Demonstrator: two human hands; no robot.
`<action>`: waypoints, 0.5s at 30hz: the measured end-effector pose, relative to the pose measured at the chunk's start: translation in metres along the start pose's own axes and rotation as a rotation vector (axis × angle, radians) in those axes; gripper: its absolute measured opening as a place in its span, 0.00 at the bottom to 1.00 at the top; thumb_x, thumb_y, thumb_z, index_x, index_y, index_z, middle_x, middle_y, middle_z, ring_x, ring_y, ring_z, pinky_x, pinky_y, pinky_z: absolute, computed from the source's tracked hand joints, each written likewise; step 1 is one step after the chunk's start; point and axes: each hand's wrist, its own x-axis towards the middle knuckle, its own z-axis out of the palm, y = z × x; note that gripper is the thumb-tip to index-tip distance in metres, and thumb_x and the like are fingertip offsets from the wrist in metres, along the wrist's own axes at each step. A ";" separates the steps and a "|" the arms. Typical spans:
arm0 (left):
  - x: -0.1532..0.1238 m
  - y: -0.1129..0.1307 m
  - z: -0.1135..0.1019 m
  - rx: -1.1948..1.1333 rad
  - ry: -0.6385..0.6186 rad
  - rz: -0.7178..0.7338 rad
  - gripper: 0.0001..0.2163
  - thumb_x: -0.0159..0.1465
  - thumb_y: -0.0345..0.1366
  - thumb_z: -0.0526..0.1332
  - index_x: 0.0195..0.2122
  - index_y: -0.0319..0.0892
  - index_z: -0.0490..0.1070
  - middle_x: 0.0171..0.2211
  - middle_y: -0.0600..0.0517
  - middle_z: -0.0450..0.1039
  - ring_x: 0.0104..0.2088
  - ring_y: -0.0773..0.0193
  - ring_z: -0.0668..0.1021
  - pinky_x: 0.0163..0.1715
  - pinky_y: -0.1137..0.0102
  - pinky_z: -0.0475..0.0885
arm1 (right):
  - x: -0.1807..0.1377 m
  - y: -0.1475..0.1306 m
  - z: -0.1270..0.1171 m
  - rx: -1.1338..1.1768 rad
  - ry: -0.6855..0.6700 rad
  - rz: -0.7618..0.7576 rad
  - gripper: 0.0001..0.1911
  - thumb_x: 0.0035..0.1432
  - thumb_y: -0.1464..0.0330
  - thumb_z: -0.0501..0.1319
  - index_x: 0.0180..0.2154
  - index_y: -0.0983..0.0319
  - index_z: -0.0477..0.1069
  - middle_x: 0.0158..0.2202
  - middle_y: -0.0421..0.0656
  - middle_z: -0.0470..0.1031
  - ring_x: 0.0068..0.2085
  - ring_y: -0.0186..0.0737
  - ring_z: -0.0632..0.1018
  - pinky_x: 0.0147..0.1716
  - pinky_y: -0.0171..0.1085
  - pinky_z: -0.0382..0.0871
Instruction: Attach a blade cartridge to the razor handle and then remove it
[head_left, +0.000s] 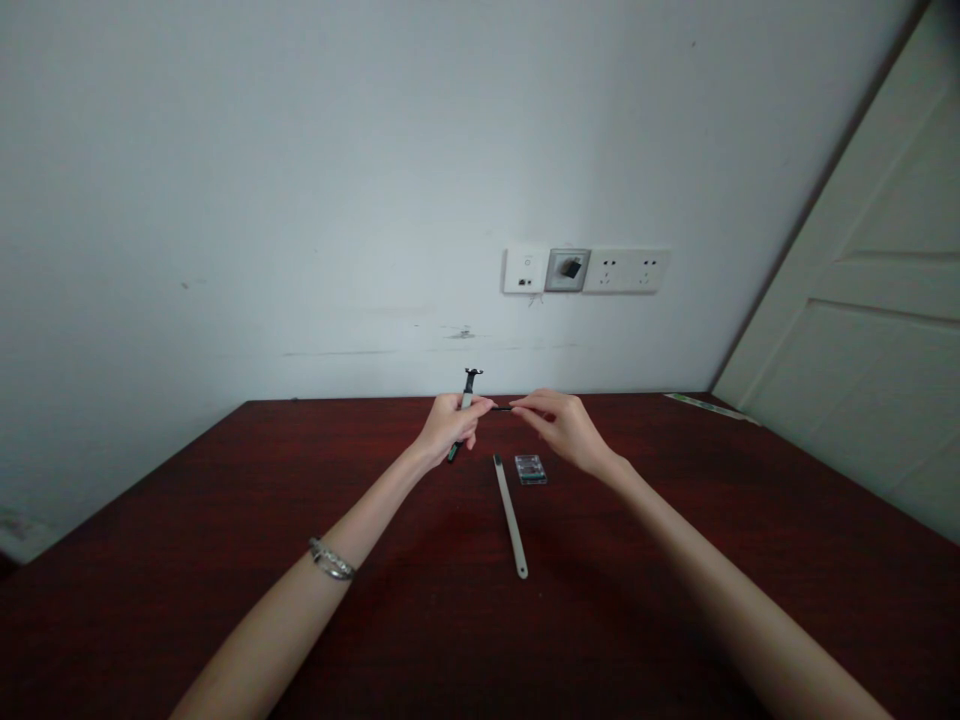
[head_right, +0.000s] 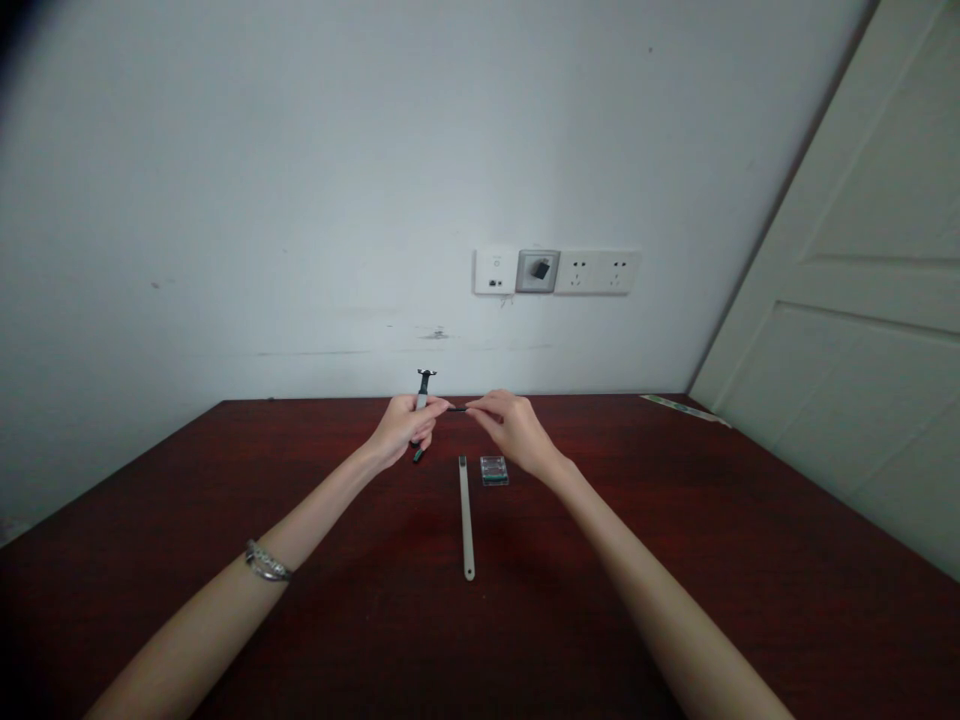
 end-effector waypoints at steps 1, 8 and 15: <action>0.000 0.000 0.000 0.001 0.001 0.000 0.12 0.53 0.41 0.65 0.29 0.36 0.69 0.10 0.64 0.47 0.11 0.77 0.53 0.11 0.77 0.61 | 0.000 0.000 0.000 0.006 -0.001 0.014 0.13 0.59 0.63 0.55 0.36 0.61 0.77 0.32 0.45 0.77 0.31 0.38 0.74 0.31 0.37 0.68; 0.000 0.001 0.001 0.068 0.023 0.018 0.14 0.53 0.43 0.65 0.28 0.36 0.69 0.10 0.64 0.48 0.10 0.77 0.54 0.10 0.77 0.61 | 0.000 -0.003 -0.001 0.059 -0.006 0.109 0.15 0.59 0.61 0.56 0.37 0.63 0.77 0.30 0.45 0.76 0.23 0.34 0.72 0.25 0.34 0.66; 0.002 -0.001 0.001 0.088 0.060 0.061 0.14 0.52 0.43 0.65 0.28 0.35 0.70 0.10 0.64 0.49 0.10 0.77 0.55 0.09 0.76 0.62 | 0.000 -0.002 0.002 0.172 0.013 0.204 0.16 0.57 0.60 0.56 0.37 0.63 0.77 0.29 0.44 0.76 0.18 0.30 0.68 0.21 0.33 0.65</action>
